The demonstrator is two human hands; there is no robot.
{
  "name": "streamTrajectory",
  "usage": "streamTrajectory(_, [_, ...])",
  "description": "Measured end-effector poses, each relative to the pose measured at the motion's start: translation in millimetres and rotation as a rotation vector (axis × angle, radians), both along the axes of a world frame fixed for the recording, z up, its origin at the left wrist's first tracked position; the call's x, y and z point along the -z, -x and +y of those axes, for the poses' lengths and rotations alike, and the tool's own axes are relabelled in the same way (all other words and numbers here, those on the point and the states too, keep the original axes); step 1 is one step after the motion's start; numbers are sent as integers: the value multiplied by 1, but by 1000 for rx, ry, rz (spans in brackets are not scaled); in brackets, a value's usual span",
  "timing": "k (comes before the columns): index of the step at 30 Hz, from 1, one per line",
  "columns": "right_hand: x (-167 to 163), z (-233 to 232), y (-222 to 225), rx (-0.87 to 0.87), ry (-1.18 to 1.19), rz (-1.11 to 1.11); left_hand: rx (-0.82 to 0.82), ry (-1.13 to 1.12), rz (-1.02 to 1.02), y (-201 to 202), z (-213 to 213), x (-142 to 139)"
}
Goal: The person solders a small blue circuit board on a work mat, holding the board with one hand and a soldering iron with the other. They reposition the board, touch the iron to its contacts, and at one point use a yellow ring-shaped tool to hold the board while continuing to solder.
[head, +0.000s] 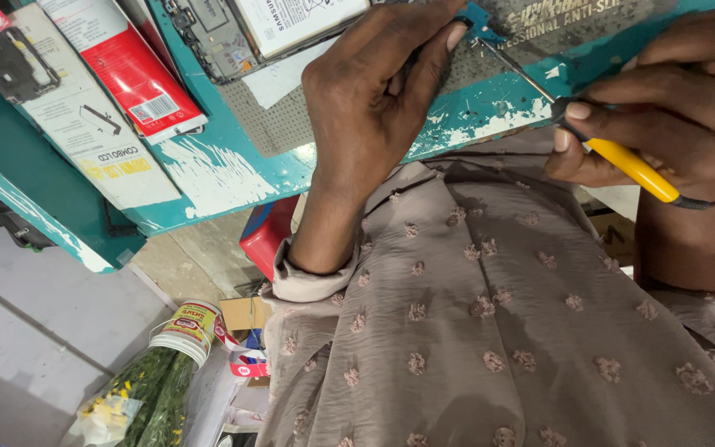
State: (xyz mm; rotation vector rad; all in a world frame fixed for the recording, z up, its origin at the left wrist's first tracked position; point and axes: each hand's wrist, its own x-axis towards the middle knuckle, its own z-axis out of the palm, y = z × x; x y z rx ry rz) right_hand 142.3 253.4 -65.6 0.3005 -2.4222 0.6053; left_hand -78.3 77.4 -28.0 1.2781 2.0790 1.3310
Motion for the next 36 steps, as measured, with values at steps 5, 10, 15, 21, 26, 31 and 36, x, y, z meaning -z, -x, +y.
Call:
streamTrajectory(5, [2, -1, 1, -1, 40, 11, 1, -5, 12, 1, 0, 1])
streamTrajectory(10, [-4, -1, 2, 9, 41, -18, 1, 3, 6, 0, 0, 1])
streamTrajectory(15, [1, 2, -1, -40, 72, -12, 5, -7, 5, 0, 1, 2])
streamTrajectory(21, [14, -3, -12, 13, 86, -12, 0, 1, 5, 0, 0, 2])
streamTrajectory(26, [15, -3, -11, 21, 71, -51, 4, 0, 2, 0, 0, 1])
streamTrajectory(31, [8, 1, -7, -24, 53, -7, 7, -7, -7, 1, 0, 2])
streamTrajectory(36, [3, 3, -7, -20, 33, -30, 10, 12, -11, 1, -1, 1])
